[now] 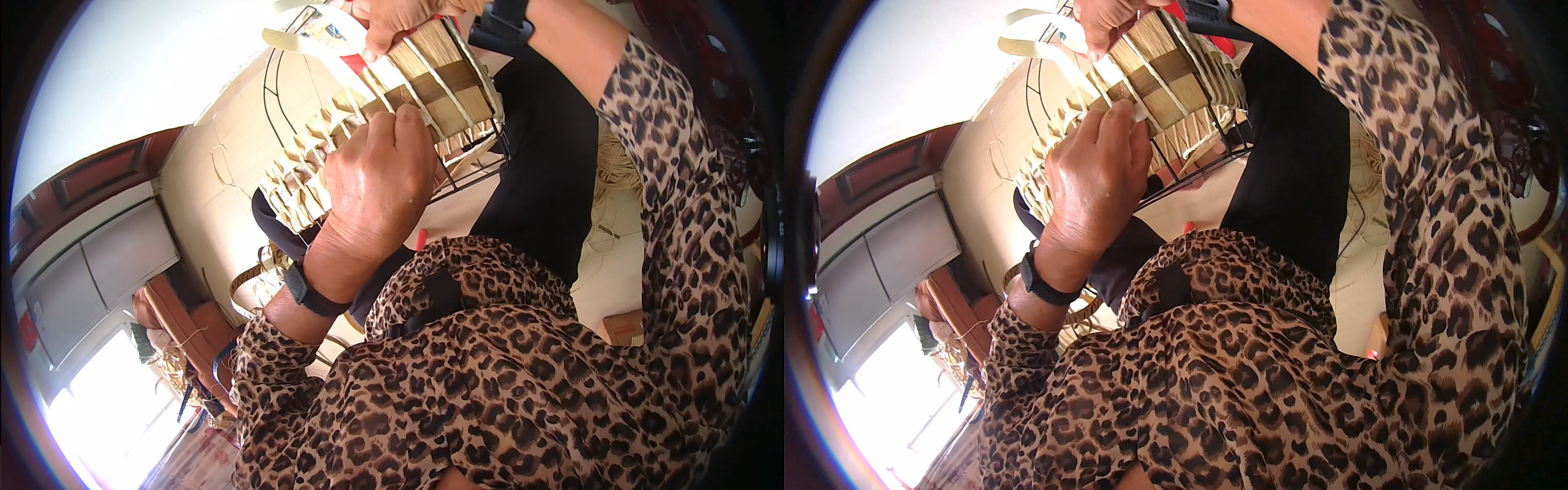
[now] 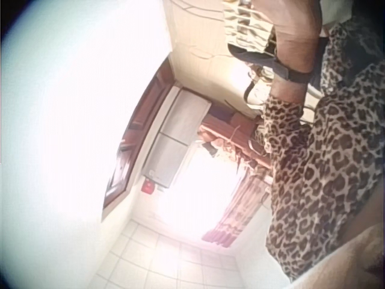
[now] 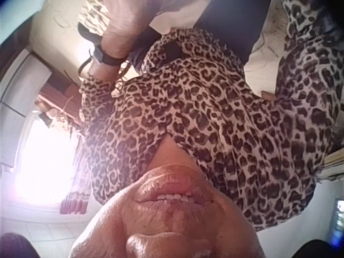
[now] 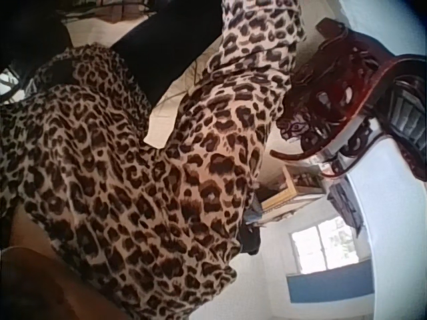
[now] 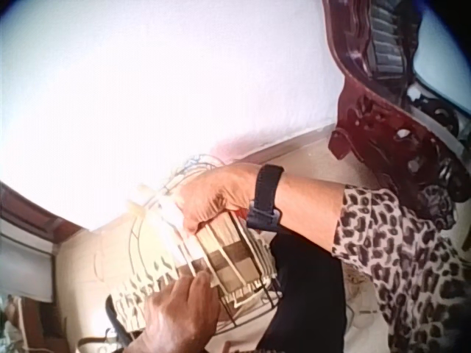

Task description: The person weaves thin white strips through a wooden and wire frame by hand, pulling the strips tight to form a basket pattern and tucking the ends into the structure.

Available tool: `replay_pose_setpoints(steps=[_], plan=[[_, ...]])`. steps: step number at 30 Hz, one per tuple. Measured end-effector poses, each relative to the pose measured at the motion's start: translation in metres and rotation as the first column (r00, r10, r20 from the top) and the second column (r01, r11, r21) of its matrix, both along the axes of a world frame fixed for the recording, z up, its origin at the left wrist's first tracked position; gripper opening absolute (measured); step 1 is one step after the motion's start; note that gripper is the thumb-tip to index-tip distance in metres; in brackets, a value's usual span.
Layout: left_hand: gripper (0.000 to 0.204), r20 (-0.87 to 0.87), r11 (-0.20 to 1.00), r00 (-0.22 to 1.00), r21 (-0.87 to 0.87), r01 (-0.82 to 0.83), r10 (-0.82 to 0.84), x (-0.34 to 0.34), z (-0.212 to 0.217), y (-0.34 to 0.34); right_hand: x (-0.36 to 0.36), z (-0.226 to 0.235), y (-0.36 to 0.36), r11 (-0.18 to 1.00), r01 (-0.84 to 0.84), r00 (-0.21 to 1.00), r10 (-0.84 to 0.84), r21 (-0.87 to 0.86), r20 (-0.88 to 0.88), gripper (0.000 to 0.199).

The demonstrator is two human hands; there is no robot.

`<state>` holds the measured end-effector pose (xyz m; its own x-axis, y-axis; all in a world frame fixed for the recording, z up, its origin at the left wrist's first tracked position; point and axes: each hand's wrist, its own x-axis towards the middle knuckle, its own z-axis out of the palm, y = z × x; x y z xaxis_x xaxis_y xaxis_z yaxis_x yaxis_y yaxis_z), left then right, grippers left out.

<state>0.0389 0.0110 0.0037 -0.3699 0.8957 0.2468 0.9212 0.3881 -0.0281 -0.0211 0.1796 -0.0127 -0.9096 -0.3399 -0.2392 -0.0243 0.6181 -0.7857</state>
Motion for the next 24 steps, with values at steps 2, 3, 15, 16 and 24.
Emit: replay_pose_setpoints(steps=[2,3,15,16,24], plan=[[0.013,-0.023,0.999,1.000,0.040,0.001,-0.001,-0.0004,-0.0040,-0.0002,0.0011,0.0012,0.0016,1.000,0.002,1.000,-0.002,0.006,0.001,0.029],[0.013,-0.052,0.998,0.999,0.069,0.009,-0.005,-0.0011,-0.0045,0.0010,0.0011,0.0020,0.0025,1.000,0.001,1.000,-0.001,0.009,0.001,0.029],[0.014,-0.204,0.984,0.970,0.093,0.155,-0.133,-0.0071,-0.0079,0.0004,0.0000,0.0044,-0.0002,1.000,-0.011,1.000,0.011,0.028,0.006,0.031],[0.014,-0.211,0.983,0.968,0.087,0.159,-0.138,-0.0063,-0.0080,0.0009,-0.0005,0.0043,-0.0009,0.999,-0.015,1.000,0.015,0.029,0.004,0.031],[0.011,-0.167,0.978,0.970,0.081,0.191,-0.175,0.0005,-0.0040,0.0001,0.0070,0.0090,-0.0025,0.999,-0.014,1.000,0.013,0.047,0.011,0.032]])
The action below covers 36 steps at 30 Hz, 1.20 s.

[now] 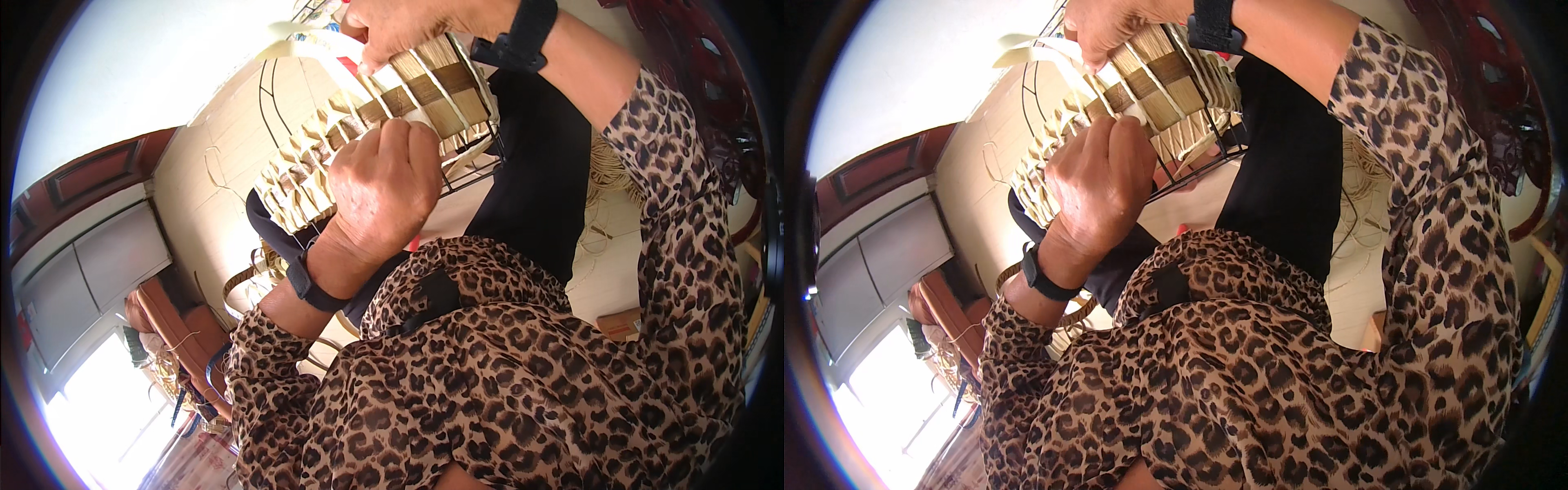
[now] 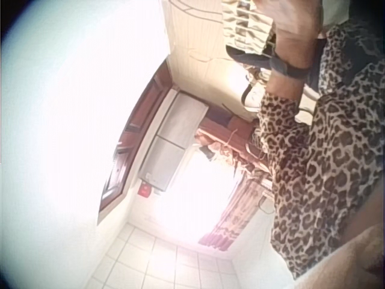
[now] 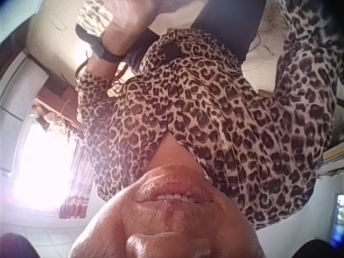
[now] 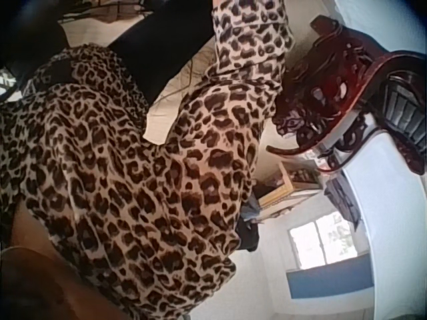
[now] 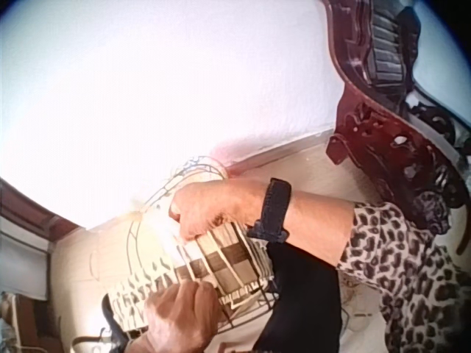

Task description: The person weaves thin white strips through a wooden and wire frame by hand, pulling the strips tight to form a basket pattern and tucking the ends into the structure.

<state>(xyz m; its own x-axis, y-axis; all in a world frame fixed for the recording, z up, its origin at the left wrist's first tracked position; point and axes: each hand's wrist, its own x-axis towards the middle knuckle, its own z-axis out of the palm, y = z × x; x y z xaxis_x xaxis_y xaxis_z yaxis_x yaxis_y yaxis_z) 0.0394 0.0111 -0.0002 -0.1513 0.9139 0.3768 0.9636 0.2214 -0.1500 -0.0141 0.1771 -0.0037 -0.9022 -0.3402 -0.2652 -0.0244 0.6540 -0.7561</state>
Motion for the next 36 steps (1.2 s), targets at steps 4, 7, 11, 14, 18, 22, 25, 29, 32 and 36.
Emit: replay_pose_setpoints(steps=[4,7,11,14,18,22,25,29,32,36], plan=[[0.012,0.062,0.999,0.998,-0.039,0.023,-0.020,0.013,0.004,-0.010,0.016,0.003,-0.004,1.000,0.015,1.000,-0.015,0.014,-0.019,0.032],[0.015,0.151,0.999,0.988,-0.016,0.043,-0.040,0.024,0.001,-0.019,0.037,-0.014,-0.003,0.972,0.157,0.948,-0.197,-0.173,-0.249,0.031],[0.017,0.372,0.989,0.917,0.075,0.125,-0.144,0.036,0.006,-0.027,0.080,-0.033,0.010,0.957,0.244,0.569,-0.274,-0.158,-0.775,0.024],[0.015,0.473,0.988,0.868,0.044,0.147,-0.150,0.044,0.016,-0.033,0.121,-0.037,-0.006,0.978,0.206,0.527,-0.097,0.017,-0.844,0.027],[0.015,0.598,0.982,0.779,0.090,0.168,-0.188,0.043,0.048,-0.041,0.150,-0.009,-0.029,0.988,0.152,0.666,-0.073,0.039,-0.742,0.022],[0.014,0.670,0.964,0.696,0.132,0.233,-0.260,0.052,0.046,-0.043,0.174,-0.019,-0.048,0.986,0.142,0.683,-0.164,-0.091,-0.711,0.015],[0.013,0.770,0.920,0.545,0.138,0.366,-0.332,0.043,0.053,-0.038,0.195,-0.026,-0.056,0.969,0.155,0.711,-0.244,-0.192,-0.659,0.016],[0.026,0.760,0.983,0.644,0.172,-0.063,-0.092,-0.005,0.034,-0.032,0.228,-0.024,-0.052,0.958,0.183,0.824,-0.273,-0.223,-0.497,0.016],[0.023,0.646,0.943,0.754,0.161,-0.291,0.123,-0.054,0.026,-0.024,0.252,-0.027,-0.047,0.953,0.214,0.863,-0.288,-0.216,-0.415,0.018],[0.024,0.509,0.956,0.859,0.225,-0.189,0.051,-0.092,0.007,-0.015,0.264,-0.020,-0.030,0.962,0.235,0.898,-0.269,-0.138,-0.348,0.027]])
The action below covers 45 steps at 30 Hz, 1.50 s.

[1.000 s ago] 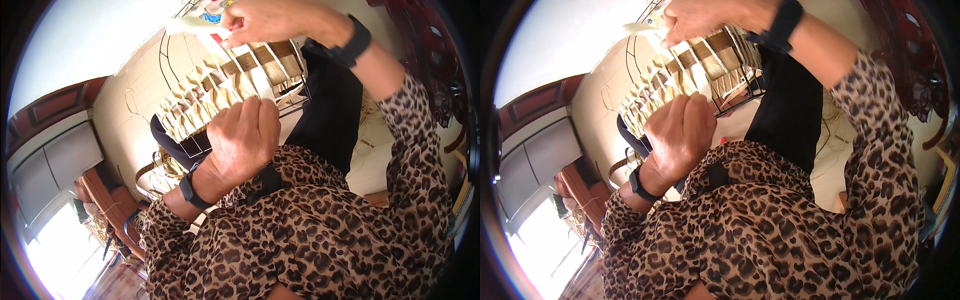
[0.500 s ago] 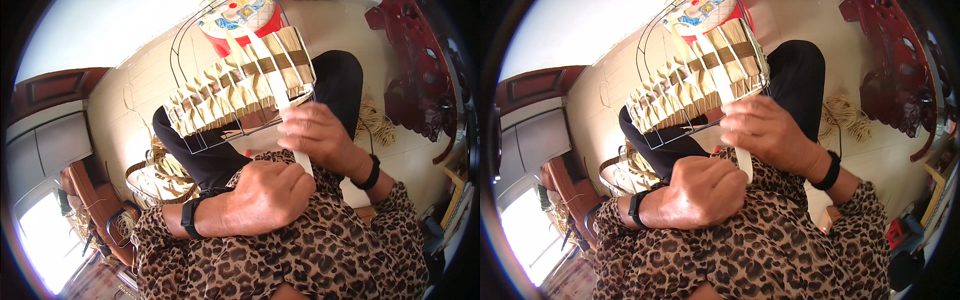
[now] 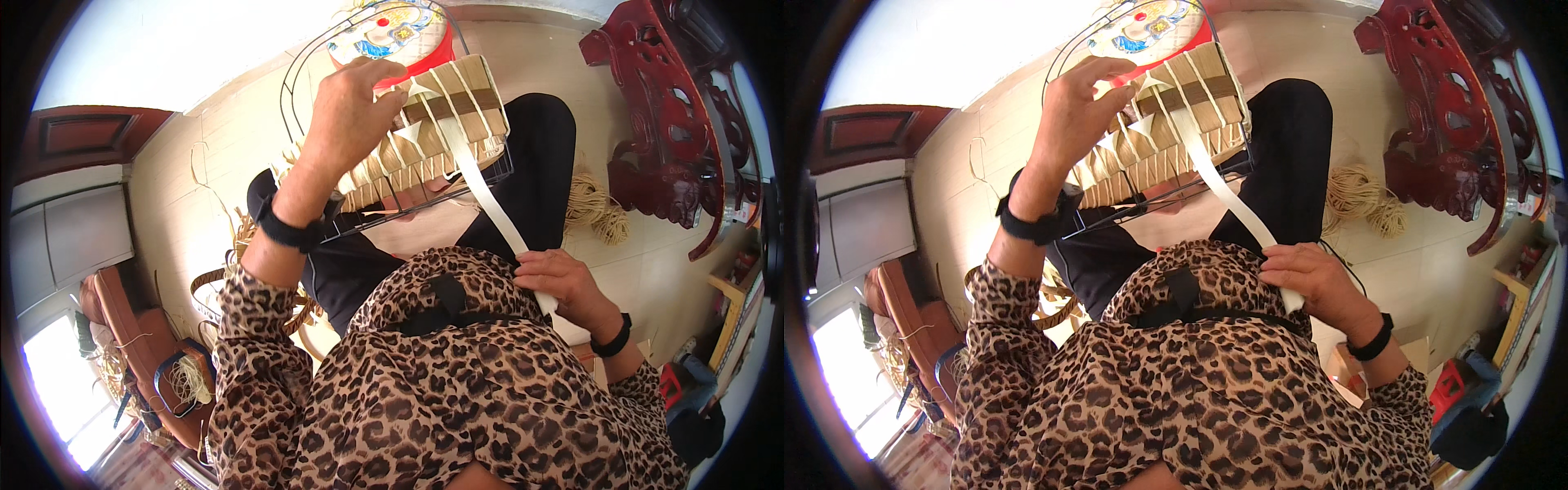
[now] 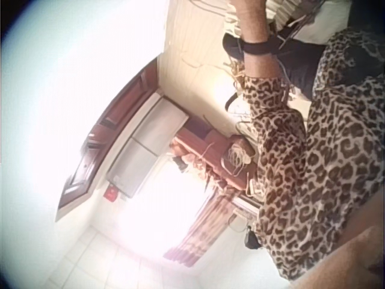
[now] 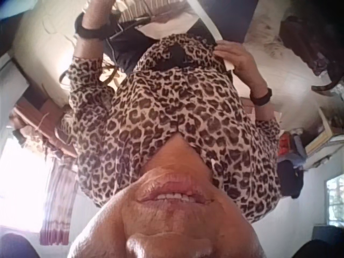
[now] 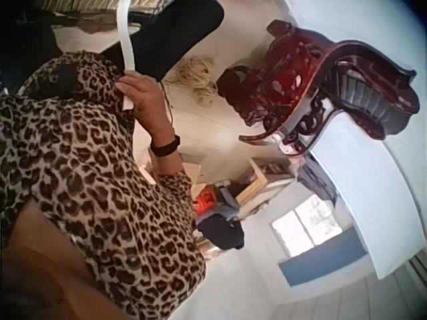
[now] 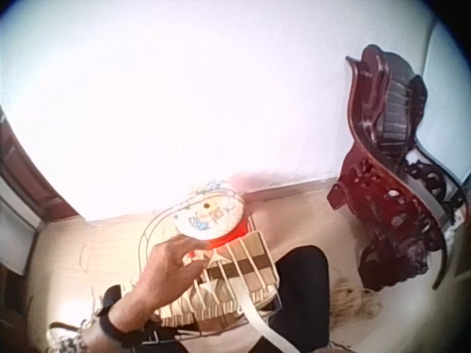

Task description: The person weaves thin white strips through a wooden and wire frame by hand, pulling the strips tight to form a basket pattern and tucking the ends into the structure.

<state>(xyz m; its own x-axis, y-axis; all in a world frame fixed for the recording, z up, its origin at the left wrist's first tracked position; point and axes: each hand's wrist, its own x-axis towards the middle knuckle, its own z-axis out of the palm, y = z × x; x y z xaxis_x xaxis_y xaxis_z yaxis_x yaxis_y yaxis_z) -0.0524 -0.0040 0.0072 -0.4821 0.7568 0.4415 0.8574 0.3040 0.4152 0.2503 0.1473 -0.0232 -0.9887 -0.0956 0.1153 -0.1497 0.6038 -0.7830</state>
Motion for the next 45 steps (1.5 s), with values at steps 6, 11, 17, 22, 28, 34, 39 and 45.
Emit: replay_pose_setpoints(steps=[6,11,17,22,28,34,39,45], plan=[[0.021,0.345,0.988,0.939,-0.147,0.054,0.000,-0.008,-0.008,0.010,-0.015,0.017,0.043,0.968,0.167,0.984,-0.177,0.187,0.035,0.031],[0.020,0.407,0.980,0.912,-0.197,0.041,0.044,-0.007,-0.004,0.010,-0.085,0.022,0.008,0.914,0.404,0.914,-0.405,0.045,0.011,0.018],[0.056,0.321,0.968,0.942,-0.188,0.167,-0.100,0.005,0.002,-0.008,-0.115,0.020,-0.018,0.823,0.518,0.852,-0.520,0.233,-0.059,0.032],[0.063,0.187,0.983,0.971,-0.077,0.168,-0.151,0.011,-0.016,-0.015,-0.122,0.014,-0.027,0.796,0.492,0.869,-0.472,0.353,-0.148,0.028],[0.062,0.180,0.992,0.981,-0.093,0.087,-0.069,0.022,-0.013,-0.011,-0.116,0.017,-0.029,0.820,0.477,0.879,-0.440,0.317,-0.184,0.015],[0.055,0.109,0.989,0.989,-0.106,0.106,-0.095,0.021,-0.015,-0.012,-0.107,0.016,-0.042,0.839,0.493,0.866,-0.499,0.229,-0.037,0.016],[0.048,0.168,0.986,0.979,-0.097,0.132,-0.115,0.018,-0.014,-0.011,-0.103,0.019,-0.044,0.856,0.513,0.856,-0.516,0.059,0.027,0.024],[0.040,0.314,0.988,0.944,-0.083,0.130,-0.098,0.016,-0.008,0.002,-0.107,0.011,-0.051,0.860,0.509,0.858,-0.510,0.034,0.063,0.019]])
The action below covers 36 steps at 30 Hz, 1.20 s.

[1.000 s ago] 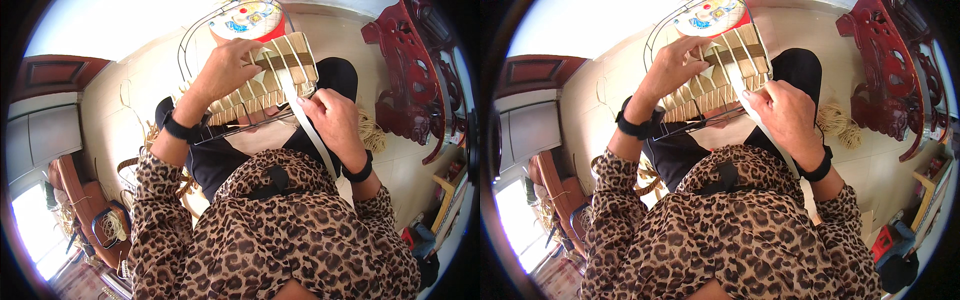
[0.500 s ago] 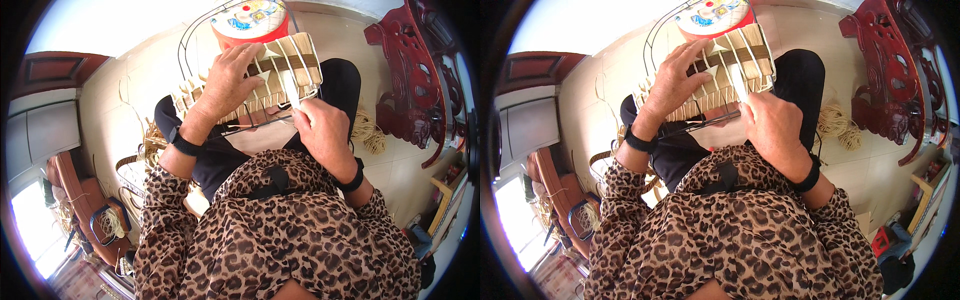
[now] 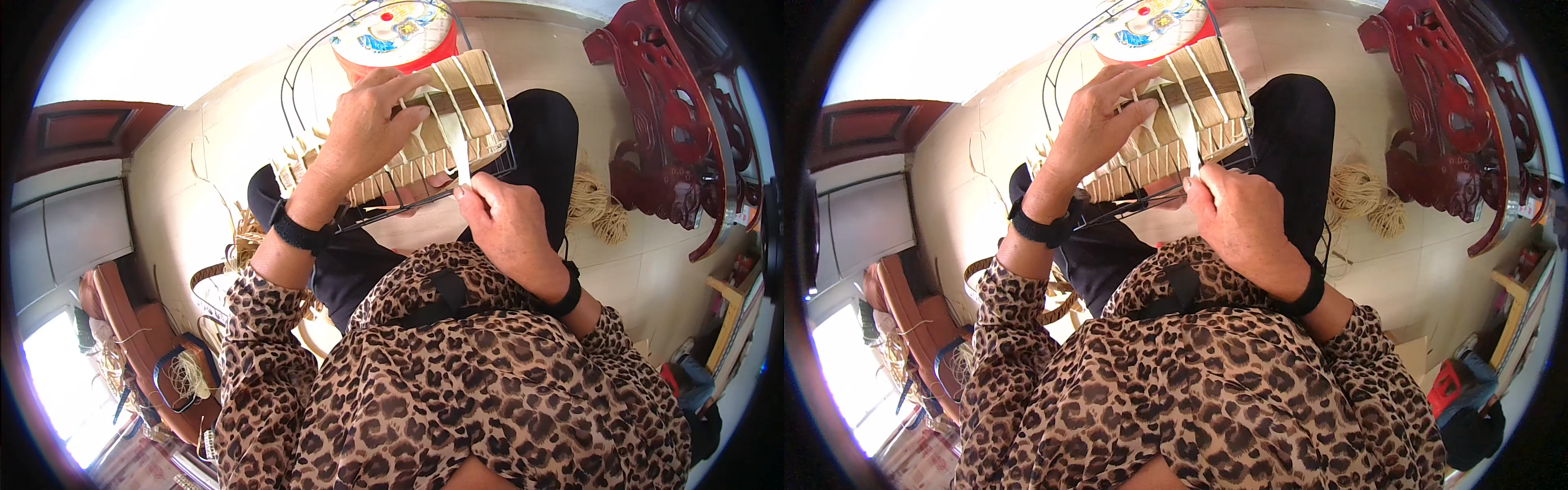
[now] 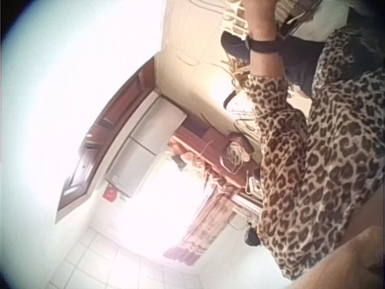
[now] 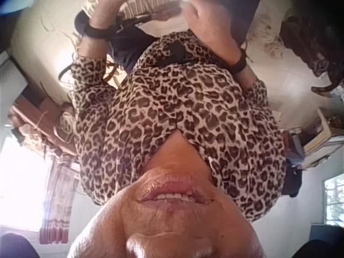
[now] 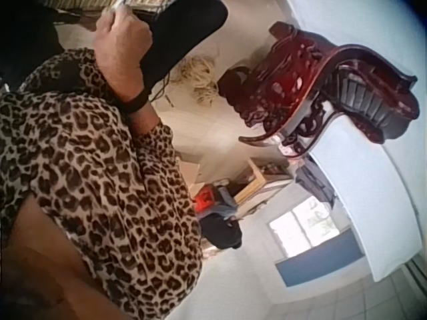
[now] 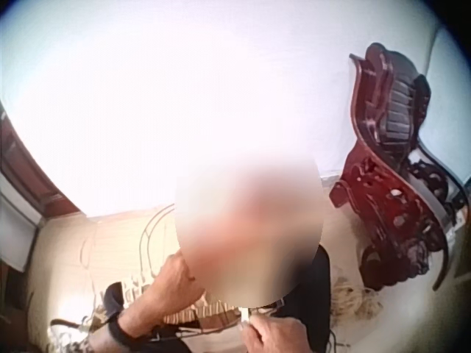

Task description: The person weaves thin white strips through a wooden and wire frame by hand, pulling the strips tight to form a basket pattern and tucking the ends into the structure.

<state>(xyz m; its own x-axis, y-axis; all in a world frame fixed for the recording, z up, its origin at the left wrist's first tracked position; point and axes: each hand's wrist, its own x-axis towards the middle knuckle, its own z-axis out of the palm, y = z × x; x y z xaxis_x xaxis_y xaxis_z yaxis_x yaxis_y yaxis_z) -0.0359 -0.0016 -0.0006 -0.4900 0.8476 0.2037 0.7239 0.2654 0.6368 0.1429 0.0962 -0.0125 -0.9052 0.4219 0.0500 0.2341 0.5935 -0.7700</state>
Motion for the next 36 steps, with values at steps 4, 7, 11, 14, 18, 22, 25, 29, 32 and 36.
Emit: replay_pose_setpoints(steps=[4,7,11,14,18,22,25,29,32,36], plan=[[0.023,0.027,0.998,0.997,0.013,-0.068,0.068,-0.003,-0.011,0.014,-0.003,-0.004,-0.005,0.999,-0.041,0.999,0.041,-0.012,-0.004,0.018],[0.018,0.118,0.991,0.985,0.009,-0.131,0.129,-0.004,-0.012,0.017,-0.002,-0.007,-0.005,0.997,-0.042,0.999,0.042,-0.068,-0.002,0.019],[0.017,0.171,0.980,0.967,0.015,-0.196,0.191,-0.001,-0.011,0.017,0.004,-0.006,-0.002,0.991,-0.056,0.998,0.051,-0.121,-0.046,0.017],[0.024,-0.064,0.987,0.986,0.036,-0.154,0.156,0.004,-0.009,0.014,0.009,-0.003,0.001,0.975,-0.099,0.995,0.095,-0.201,-0.031,0.014],[0.039,-0.477,0.998,0.878,0.067,-0.010,0.041,0.021,-0.009,0.007,0.019,0.003,0.003,0.937,-0.116,0.993,0.114,-0.331,-0.026,0.010],[0.040,-0.497,0.999,0.867,-0.018,0.035,-0.039,0.036,-0.010,0.008,0.033,0.015,0.019,0.902,-0.168,0.985,0.169,-0.398,-0.031,0.009],[0.041,-0.501,1.000,0.865,-0.020,-0.017,0.005,0.035,-0.011,0.005,0.048,0.023,0.037,0.873,-0.188,0.976,0.216,-0.449,0.011,0.009],[0.039,-0.471,0.999,0.882,0.037,0.019,0.000,0.041,-0.011,0.003,0.063,0.046,0.056,0.828,-0.095,0.964,0.215,-0.552,0.157,0.013],[0.036,-0.458,0.992,0.888,0.122,0.026,0.033,0.047,-0.016,0.002,0.066,0.061,0.063,0.693,-0.104,0.947,0.287,-0.713,0.141,0.018],[0.027,-0.482,0.980,0.875,0.190,0.060,0.040,0.047,-0.020,0.009,0.065,0.065,0.065,0.478,-0.062,0.957,0.278,-0.876,0.084,0.024]])
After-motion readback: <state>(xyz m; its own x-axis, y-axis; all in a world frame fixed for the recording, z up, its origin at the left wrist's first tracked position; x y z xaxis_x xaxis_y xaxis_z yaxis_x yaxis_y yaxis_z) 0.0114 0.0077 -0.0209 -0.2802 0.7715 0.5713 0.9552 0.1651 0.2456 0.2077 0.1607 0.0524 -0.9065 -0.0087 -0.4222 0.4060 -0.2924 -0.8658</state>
